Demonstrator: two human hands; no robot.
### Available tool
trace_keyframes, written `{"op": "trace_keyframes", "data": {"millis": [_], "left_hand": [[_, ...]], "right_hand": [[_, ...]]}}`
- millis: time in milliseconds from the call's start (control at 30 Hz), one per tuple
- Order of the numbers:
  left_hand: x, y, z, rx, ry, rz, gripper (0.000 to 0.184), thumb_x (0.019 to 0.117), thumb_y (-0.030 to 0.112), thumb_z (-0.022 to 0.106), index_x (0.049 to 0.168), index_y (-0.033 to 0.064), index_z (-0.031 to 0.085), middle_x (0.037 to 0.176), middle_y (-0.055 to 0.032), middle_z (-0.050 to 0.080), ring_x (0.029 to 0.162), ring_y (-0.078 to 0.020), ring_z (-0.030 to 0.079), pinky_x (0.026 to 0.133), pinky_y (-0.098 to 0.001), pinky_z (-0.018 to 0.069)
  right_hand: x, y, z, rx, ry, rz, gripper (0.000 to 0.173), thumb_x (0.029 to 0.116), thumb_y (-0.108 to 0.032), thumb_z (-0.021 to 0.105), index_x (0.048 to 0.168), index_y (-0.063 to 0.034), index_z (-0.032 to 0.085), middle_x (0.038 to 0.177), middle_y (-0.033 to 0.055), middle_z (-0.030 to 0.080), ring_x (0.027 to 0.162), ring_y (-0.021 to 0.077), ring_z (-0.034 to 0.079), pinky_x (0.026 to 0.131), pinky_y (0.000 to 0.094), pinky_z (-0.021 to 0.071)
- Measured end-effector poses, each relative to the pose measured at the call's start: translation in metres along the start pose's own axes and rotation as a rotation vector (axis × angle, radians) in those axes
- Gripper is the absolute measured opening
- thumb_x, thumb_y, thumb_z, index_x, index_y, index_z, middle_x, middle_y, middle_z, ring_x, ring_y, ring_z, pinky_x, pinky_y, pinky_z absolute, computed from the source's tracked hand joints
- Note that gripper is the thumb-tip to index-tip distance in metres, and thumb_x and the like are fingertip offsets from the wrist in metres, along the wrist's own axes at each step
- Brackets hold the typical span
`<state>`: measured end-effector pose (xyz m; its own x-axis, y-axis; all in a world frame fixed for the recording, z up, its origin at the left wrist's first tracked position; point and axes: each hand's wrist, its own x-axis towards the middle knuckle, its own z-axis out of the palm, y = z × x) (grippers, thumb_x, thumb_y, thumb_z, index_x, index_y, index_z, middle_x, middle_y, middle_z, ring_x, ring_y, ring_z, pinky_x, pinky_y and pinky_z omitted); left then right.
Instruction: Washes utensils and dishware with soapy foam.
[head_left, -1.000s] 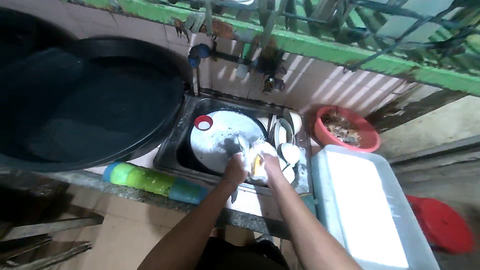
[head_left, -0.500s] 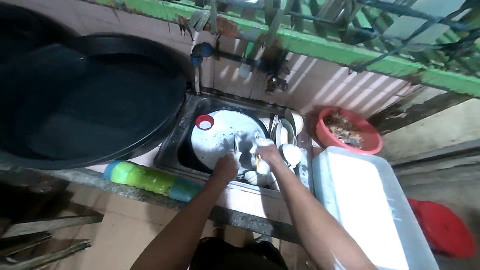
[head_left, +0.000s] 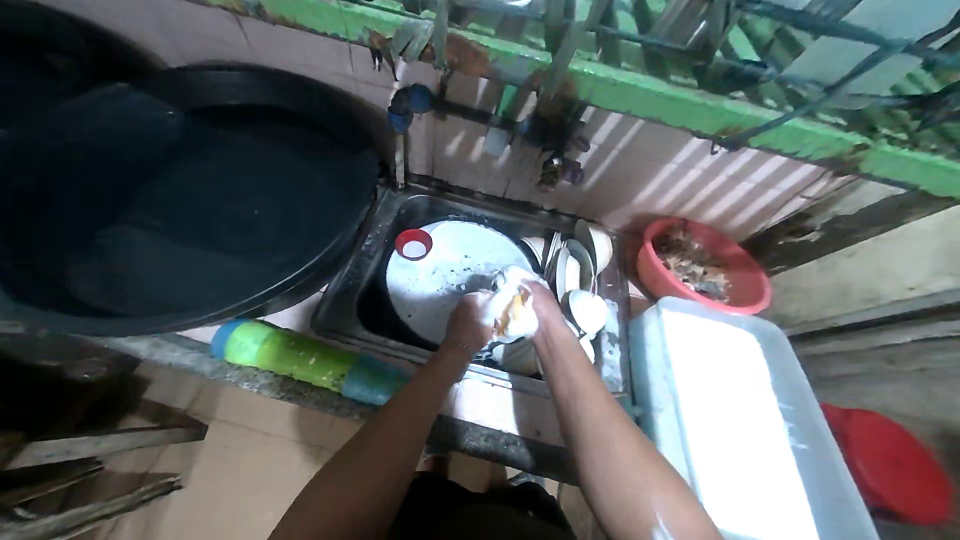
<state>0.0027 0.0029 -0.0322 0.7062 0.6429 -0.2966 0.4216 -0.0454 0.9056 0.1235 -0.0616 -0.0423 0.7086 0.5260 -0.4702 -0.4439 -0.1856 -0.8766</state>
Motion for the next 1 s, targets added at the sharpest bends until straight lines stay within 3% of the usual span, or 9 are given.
{"op": "trace_keyframes", "data": {"millis": [133,300,367,533,600,700,767,867,1000], "left_hand": [[-0.005,0.003,0.01,0.148,0.051,0.084,0.033,0.1064,0.026,0.054,0.122,0.0019,0.069,0.106,-0.0187,0.073,0.099,-0.0319,0.071,0.093,-0.0543,0.0555],[-0.004,0.027,0.009,0.298,0.057,0.001,0.031,0.1047,0.018,0.056,0.125,-0.0025,0.064,0.116,-0.0258,0.069,0.112,-0.0406,0.067,0.097,-0.0592,0.0519],[-0.003,0.023,0.009,0.272,0.064,0.009,0.029,0.1028,0.015,0.057,0.123,-0.0038,0.065,0.117,-0.0266,0.069,0.112,-0.0411,0.066,0.098,-0.0601,0.0513],[-0.003,0.02,0.024,0.201,0.031,-0.045,0.031,0.1084,0.027,0.05,0.119,0.0028,0.067,0.102,-0.02,0.07,0.085,-0.0323,0.07,0.079,-0.053,0.0583],[-0.012,0.023,0.022,0.288,-0.004,-0.064,0.034,0.1093,0.026,0.047,0.125,0.0011,0.063,0.111,-0.0227,0.069,0.103,-0.0369,0.069,0.091,-0.0571,0.0549],[-0.015,0.02,0.019,0.325,-0.032,-0.058,0.031,0.1038,0.016,0.056,0.126,-0.0049,0.062,0.12,-0.0268,0.067,0.114,-0.0409,0.066,0.099,-0.0593,0.0507],[-0.011,0.016,0.018,0.248,-0.035,-0.057,0.031,0.1046,0.016,0.054,0.125,-0.0058,0.063,0.115,-0.0269,0.068,0.107,-0.0395,0.068,0.096,-0.0578,0.0527],[-0.016,0.001,0.021,0.094,-0.142,-0.07,0.034,0.1112,0.026,0.044,0.127,-0.0007,0.058,0.09,-0.0185,0.064,0.069,-0.0276,0.063,0.065,-0.0459,0.0561],[-0.024,-0.005,0.024,0.315,-0.21,0.006,0.028,0.1068,0.014,0.051,0.123,-0.0049,0.063,0.121,-0.0263,0.064,0.112,-0.0401,0.064,0.099,-0.057,0.0505]], "right_hand": [[0.006,-0.01,0.0,-0.032,0.225,-0.026,0.043,0.1094,-0.034,0.044,0.13,0.0006,0.058,0.116,0.0188,0.063,0.1,0.0276,0.062,0.087,0.0502,0.0537],[-0.017,-0.014,0.007,-0.16,0.122,-0.004,0.037,0.1087,-0.025,0.05,0.133,0.0032,0.058,0.12,0.0207,0.063,0.105,0.0275,0.061,0.093,0.0484,0.0506],[-0.017,-0.016,0.002,-0.269,0.052,0.017,0.033,0.1059,-0.023,0.053,0.129,-0.0006,0.06,0.11,0.0155,0.065,0.095,0.0233,0.063,0.084,0.0446,0.0545],[-0.009,-0.013,-0.002,-0.139,0.225,-0.059,0.036,0.1067,-0.026,0.053,0.131,0.0007,0.06,0.117,0.0199,0.065,0.103,0.0283,0.064,0.09,0.051,0.0537],[-0.005,-0.006,-0.003,-0.081,0.256,-0.062,0.038,0.1076,-0.026,0.05,0.133,0.0008,0.058,0.12,0.0204,0.064,0.106,0.0287,0.063,0.092,0.0515,0.0535],[-0.021,-0.008,-0.002,-0.307,0.098,0.025,0.04,0.1092,-0.02,0.049,0.137,0.0084,0.053,0.133,0.0284,0.058,0.122,0.0357,0.057,0.105,0.0536,0.0447],[-0.029,-0.012,0.0,-0.485,0.006,0.04,0.036,0.1081,-0.018,0.052,0.133,0.0082,0.058,0.129,0.0285,0.061,0.119,0.0368,0.058,0.104,0.0552,0.0448],[-0.024,-0.017,-0.006,-0.486,0.099,0.069,0.038,0.108,-0.024,0.053,0.129,0.008,0.059,0.124,0.0282,0.062,0.114,0.0376,0.06,0.1,0.0578,0.0469],[-0.017,-0.009,-0.01,-0.373,0.167,0.015,0.042,0.1111,-0.025,0.045,0.135,0.0079,0.056,0.132,0.0287,0.059,0.121,0.0376,0.058,0.104,0.0562,0.0451]]}}
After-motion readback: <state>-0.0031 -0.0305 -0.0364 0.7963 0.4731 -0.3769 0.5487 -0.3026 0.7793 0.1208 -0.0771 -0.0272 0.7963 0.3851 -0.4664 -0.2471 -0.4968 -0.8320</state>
